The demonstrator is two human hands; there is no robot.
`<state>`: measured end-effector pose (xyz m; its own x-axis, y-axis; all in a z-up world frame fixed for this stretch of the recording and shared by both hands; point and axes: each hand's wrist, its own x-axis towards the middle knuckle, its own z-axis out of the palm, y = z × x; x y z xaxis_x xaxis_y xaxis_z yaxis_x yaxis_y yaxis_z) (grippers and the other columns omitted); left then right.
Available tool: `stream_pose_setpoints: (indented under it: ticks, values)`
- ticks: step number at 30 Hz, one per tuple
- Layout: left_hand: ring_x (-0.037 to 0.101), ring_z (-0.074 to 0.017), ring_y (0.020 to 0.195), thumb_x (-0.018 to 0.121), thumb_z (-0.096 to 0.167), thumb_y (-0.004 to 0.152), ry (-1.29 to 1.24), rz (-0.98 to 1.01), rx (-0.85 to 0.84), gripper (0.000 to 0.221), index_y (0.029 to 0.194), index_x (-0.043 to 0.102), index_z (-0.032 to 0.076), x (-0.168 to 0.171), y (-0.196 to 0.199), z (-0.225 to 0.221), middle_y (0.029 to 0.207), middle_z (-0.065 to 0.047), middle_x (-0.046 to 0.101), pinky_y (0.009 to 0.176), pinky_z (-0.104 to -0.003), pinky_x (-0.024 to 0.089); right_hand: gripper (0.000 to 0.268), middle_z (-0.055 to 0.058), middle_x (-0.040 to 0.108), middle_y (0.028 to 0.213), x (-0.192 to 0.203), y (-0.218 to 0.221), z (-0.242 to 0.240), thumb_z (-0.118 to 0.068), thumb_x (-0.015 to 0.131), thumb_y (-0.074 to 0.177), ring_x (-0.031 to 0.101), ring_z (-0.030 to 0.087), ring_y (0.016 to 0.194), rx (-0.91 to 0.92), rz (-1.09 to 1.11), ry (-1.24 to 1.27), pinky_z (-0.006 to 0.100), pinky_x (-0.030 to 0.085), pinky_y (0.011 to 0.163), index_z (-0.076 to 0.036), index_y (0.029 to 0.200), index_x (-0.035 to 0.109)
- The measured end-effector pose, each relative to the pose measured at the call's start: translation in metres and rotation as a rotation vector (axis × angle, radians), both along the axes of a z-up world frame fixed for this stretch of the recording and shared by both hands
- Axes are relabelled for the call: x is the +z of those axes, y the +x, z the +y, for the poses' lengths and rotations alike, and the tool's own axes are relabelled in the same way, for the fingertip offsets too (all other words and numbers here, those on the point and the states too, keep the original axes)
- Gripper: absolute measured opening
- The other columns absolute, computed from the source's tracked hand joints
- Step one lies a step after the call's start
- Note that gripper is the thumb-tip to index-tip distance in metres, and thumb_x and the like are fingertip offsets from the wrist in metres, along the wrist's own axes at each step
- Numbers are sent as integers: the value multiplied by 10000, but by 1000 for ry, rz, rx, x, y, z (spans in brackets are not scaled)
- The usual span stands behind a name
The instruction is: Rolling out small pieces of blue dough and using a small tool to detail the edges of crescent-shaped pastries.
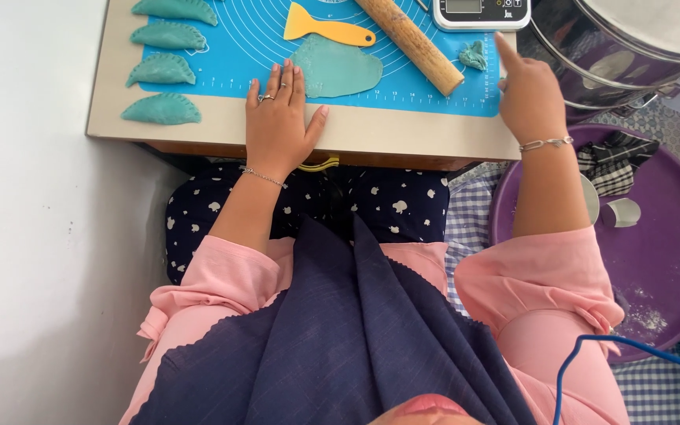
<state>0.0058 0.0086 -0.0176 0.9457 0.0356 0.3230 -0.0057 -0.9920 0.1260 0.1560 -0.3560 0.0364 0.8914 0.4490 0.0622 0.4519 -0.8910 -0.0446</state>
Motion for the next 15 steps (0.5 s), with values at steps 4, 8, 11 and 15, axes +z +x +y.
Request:
stream_pose_setpoints:
  ticks: [4, 8, 11, 15]
  values:
    - [340, -332, 1502, 291, 550, 1097, 6, 0, 5, 734, 1561, 411, -7, 0, -1, -1, 1617, -194, 387, 1192, -556, 232, 192, 193, 682, 880, -24, 25, -18, 181, 622, 919, 637, 309, 762, 47, -182, 432, 424, 530, 490, 41, 1035, 681]
    - [344, -331, 1501, 299, 548, 1097, 5, -15, 3, 733, 1556, 419, -10, -1, -1, 0, 1616, -193, 392, 1192, -556, 232, 208, 81, 770, 806, -45, 50, -10, 159, 651, 830, 702, 209, 825, 162, -396, 572, 308, 585, 687, -2, 841, 783]
    - [363, -333, 1493, 316, 544, 1096, 11, -29, 3, 726, 1549, 432, -10, -1, -1, 1, 1610, -189, 404, 1185, -560, 256, 109, 177, 747, 827, -65, 60, -2, 49, 767, 941, 696, 268, 720, 180, -487, 468, 351, 566, 654, -3, 990, 849]
    - [348, -326, 1503, 316, 542, 1098, 8, -23, -1, 727, 1553, 420, -15, 0, -1, 1, 1612, -189, 399, 1190, -555, 247, 237, 246, 731, 997, -75, 52, 8, -97, 810, 1030, 696, 374, 905, 117, -371, 447, 423, 597, 748, 104, 1154, 786]
